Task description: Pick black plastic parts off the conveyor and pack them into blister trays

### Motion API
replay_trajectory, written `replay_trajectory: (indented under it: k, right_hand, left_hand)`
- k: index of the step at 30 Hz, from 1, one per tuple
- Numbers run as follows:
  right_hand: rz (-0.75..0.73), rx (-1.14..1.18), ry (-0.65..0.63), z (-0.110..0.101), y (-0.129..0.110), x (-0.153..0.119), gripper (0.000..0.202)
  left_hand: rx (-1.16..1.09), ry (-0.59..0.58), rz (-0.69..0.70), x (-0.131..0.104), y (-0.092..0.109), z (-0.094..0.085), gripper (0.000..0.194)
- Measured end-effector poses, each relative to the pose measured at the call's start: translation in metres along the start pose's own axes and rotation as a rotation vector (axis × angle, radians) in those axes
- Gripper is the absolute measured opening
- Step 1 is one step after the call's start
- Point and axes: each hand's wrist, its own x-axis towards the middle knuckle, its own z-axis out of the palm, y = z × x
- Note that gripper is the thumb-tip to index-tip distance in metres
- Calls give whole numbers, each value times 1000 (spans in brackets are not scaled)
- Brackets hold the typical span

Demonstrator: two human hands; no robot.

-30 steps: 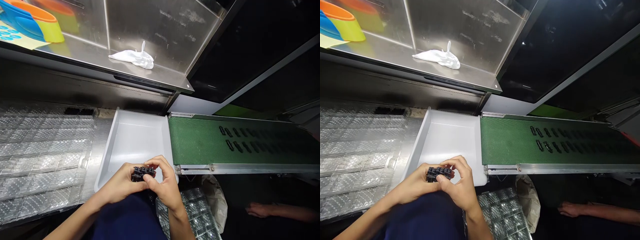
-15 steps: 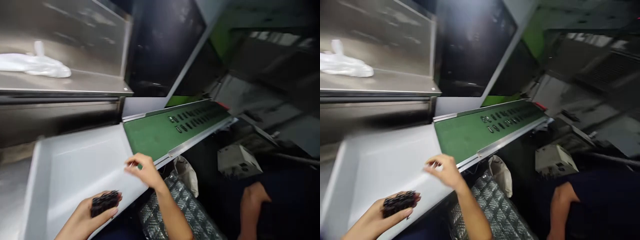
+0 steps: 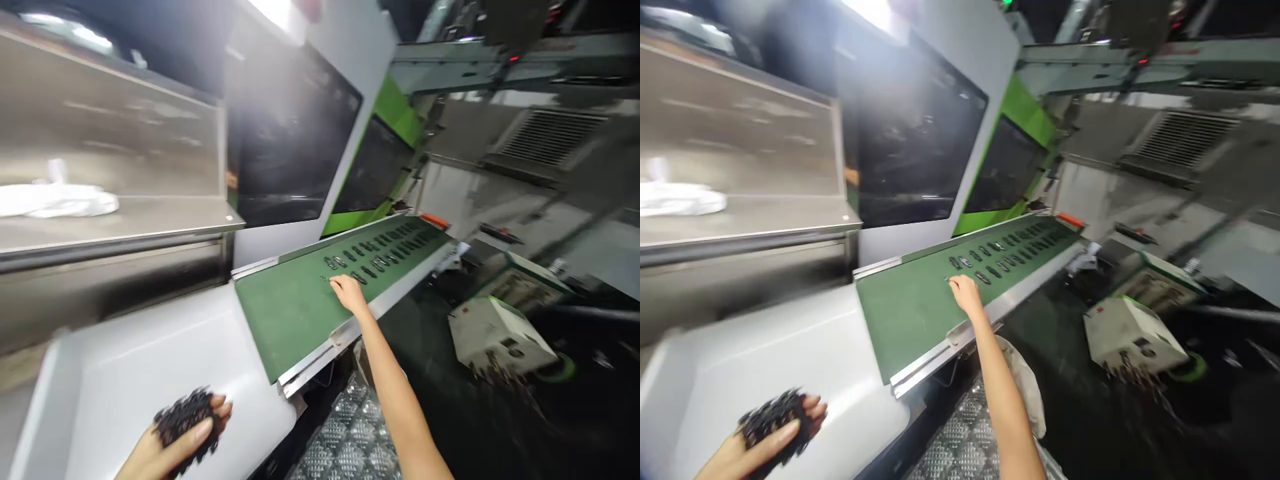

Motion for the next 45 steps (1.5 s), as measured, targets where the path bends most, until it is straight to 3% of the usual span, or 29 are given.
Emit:
replay_trajectory:
  k: [2,4,6,10,13,15,18,20,25,31,33,35,39,40,42,45]
  right_hand:
    - [-183,59,-240,19,-33,-27,19]
    - [-391,145,-505,37,-69,-59,17]
    - [-526,238,-632,54,-103,-86,17]
    - [-485,407,-514,91,-148,-116,14]
    - [-425,496,-430,116,-162,-125,16]
    - [-446,506,-460,127,-167,-130,30]
    - [-585,482,-587,138,-173,-139,77]
    - [-630,482,-613,145,-177,-144,93]
    - [-617,507,-584,157,-191,-152,101]
    - [-677,502,-623,162,-204,-153,102]
    - [-613,598,-704,165,-206,-154,104]
    - [-457,799,-774,173,-209,-157,102]
    - [65,1158,-675,200,-221,-168,48]
    - [164,1195,-699,208,-226,-171,38]
    - [268,1248,-877,223,-237,-176,39]
    - [270,1274,-1224,243,-255,-183,56]
  left_hand:
    - [-2,-24,-6,-13,12,2,50]
    - [34,-119,19,-24,22,1,37]
    - [61,-211,26,-33,27,-2,27]
    - [-30,-290,-21,-49,17,-14,16]
    - [-164,-226,-56,-60,3,-26,17]
    - [-228,-155,-49,-68,-5,-34,23]
    - [-304,-97,-52,-79,-10,-47,29]
    - [-351,-87,-75,-87,-11,-54,33]
    - [-416,-51,-114,-103,-9,-67,47]
    - [-416,-51,-77,-113,-14,-79,41]
    - [-425,-37,-68,-116,-15,-81,42]
    - [-418,0,-30,-118,-16,-83,44]
    - [-170,181,181,-124,-19,-91,40]
    - [-90,235,232,-126,-21,-94,39]
    - [33,301,308,-133,-24,-102,37]
    - [170,298,364,-147,-29,-117,34]
